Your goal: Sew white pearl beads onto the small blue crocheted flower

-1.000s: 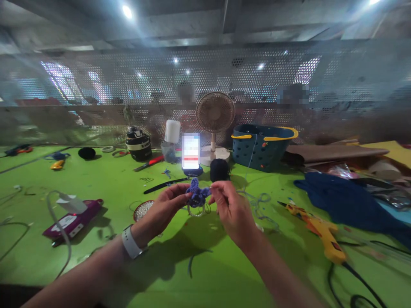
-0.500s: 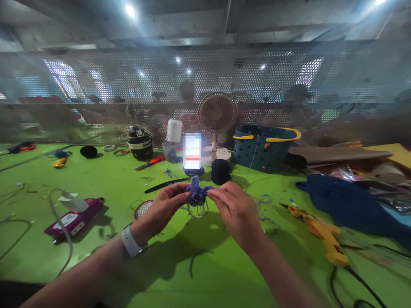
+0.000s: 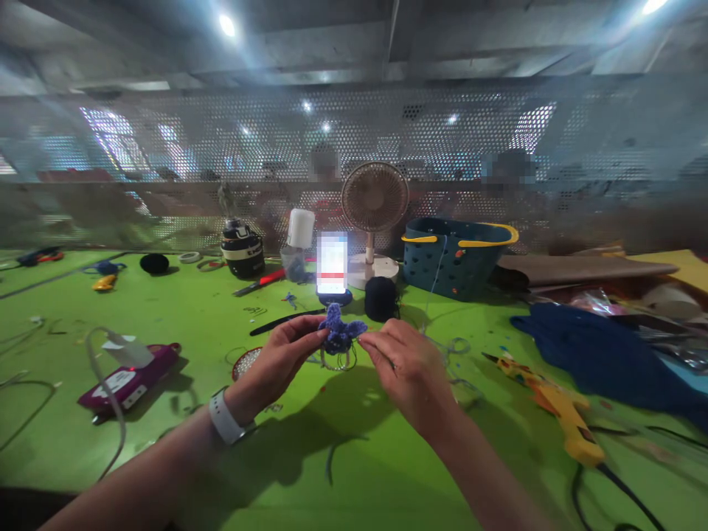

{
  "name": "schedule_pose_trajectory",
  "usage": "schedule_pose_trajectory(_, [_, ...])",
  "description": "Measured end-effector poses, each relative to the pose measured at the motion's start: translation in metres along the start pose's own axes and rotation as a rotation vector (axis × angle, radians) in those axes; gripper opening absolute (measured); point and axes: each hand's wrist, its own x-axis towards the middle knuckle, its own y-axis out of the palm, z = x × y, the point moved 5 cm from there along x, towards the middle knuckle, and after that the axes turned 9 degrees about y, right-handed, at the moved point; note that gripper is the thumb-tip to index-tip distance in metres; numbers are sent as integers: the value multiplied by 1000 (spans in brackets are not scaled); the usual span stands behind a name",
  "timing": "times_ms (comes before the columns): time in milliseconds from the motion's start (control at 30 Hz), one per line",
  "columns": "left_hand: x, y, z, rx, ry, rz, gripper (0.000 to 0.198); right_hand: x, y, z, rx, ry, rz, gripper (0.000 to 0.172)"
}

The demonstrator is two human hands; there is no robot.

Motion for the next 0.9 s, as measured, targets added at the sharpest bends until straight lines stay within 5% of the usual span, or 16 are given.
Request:
schedule_pose_trajectory(200, [-1, 2, 0, -12, -5, 5, 24, 1, 3, -2, 48, 32, 49, 13])
schedule_pose_trajectory(500, [-3, 6, 0, -124, -97, 41, 27, 1, 11, -17, 300, 365, 160, 16])
schedule_pose_trajectory(900, [-5, 7, 5, -103, -103, 67, 25, -3, 21, -21, 522, 538, 203, 18])
